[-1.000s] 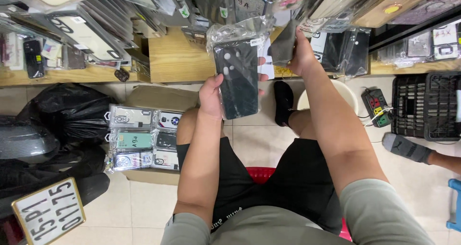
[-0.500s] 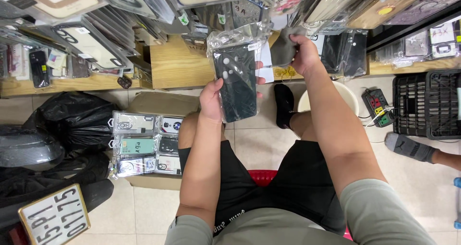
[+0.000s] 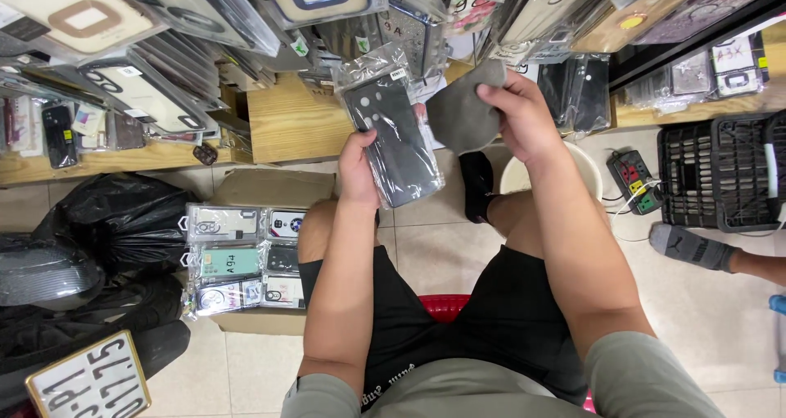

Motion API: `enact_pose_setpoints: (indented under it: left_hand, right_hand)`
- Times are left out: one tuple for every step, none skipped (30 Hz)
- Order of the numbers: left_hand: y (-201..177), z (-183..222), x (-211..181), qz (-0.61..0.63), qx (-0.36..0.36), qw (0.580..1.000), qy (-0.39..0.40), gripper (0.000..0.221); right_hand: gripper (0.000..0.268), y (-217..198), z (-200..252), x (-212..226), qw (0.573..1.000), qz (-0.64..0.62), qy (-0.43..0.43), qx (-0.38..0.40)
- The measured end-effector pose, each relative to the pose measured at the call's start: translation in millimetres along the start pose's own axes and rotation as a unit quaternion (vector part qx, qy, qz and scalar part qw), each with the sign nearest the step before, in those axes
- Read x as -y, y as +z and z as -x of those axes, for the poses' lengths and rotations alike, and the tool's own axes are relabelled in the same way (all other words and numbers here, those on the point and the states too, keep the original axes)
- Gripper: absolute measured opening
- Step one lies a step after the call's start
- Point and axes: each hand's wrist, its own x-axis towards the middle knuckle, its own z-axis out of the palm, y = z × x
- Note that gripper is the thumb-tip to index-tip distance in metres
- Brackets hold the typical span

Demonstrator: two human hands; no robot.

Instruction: Cleaning a phone screen protector with a cloth, writing in a notebook, and washing a component in a bowl of water

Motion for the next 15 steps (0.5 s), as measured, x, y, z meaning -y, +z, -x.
enact_pose_setpoints:
  left_hand:
    - [-2.5,0.4,2.6,0.001,0.0,1.0,0.001,0.06]
    - [-5.3,1.4,4.5,0.007,0.038,0.999,0.014,0.063]
    - [-8.0,2.4,6.5,0.013,0.075,0.997,0.028,0.066]
    - [-6.5,3.1,7.2,0.012,0.075,0.997,0.029,0.066]
    - [-4.9,3.9,8.0,0.02,0.079,0.996,0.019,0.067]
    - [-3.7,5.2,9.4,0.029,0.083,0.996,0.008,0.067]
    - [1.2,8.5,10.3,0.028,0.082,0.996,0.008,0.067]
    - [6.9,9.9,10.0,0.024,0.043,0.999,0.025,0.063]
    - [12.6,11.1,9.8,0.019,0.003,0.999,0.042,0.059]
    - [-21.9,-4.5,9.2,0.018,0.003,0.999,0.04,0.059]
    - [-56.8,-20.5,8.6,0.004,-0.035,0.998,0.054,0.056]
    - [-92.4,-35.2,8.4,-0.01,-0.074,0.995,0.067,0.053]
    - [-67.3,-24.5,9.4,-0.011,-0.075,0.995,0.065,0.053]
    - [-42.0,-14.1,11.1,0.009,-0.008,0.998,0.066,0.058]
    - [-16.8,-3.5,12.7,0.03,0.059,0.996,0.067,0.064]
  right_hand:
    - [0.019,-0.1,1.0,0.2,1.0,0.001,0.0,0.001]
    - [0.023,0.6,2.1,-0.5,0.999,-0.045,-0.001,0.022]
    - [0.027,1.2,3.2,-1.0,0.995,-0.091,-0.001,0.044]
    - [0.027,4.0,4.4,-3.0,0.995,-0.091,-0.002,0.045]
    - [0.028,6.7,5.5,-4.9,0.993,-0.101,0.001,0.064]
    - [0.03,9.0,7.6,-7.1,0.99,-0.11,0.005,0.083]
    - [0.03,20.1,15.3,1.8,0.99,-0.11,0.005,0.083]
    - [0.017,31.8,21.1,11.8,0.996,-0.052,-0.041,0.065]
    - [0.01,43.2,26.8,21.7,0.995,0.007,-0.086,0.046]
    - [0.01,30.6,21.4,15.3,0.995,0.006,-0.086,0.045]
    - [0.016,17.8,15.8,8.4,0.982,0.134,-0.129,0.025]
    - [0.027,5.0,11.2,0.6,0.951,0.26,-0.168,0.006]
    - [0.027,3.1,10.7,-0.8,0.951,0.259,-0.167,0.004]
    - [0.027,0.5,10.5,-1.8,0.93,0.312,-0.194,-0.008]
    - [0.027,-1.8,10.5,-2.9,0.904,0.364,-0.221,-0.021]
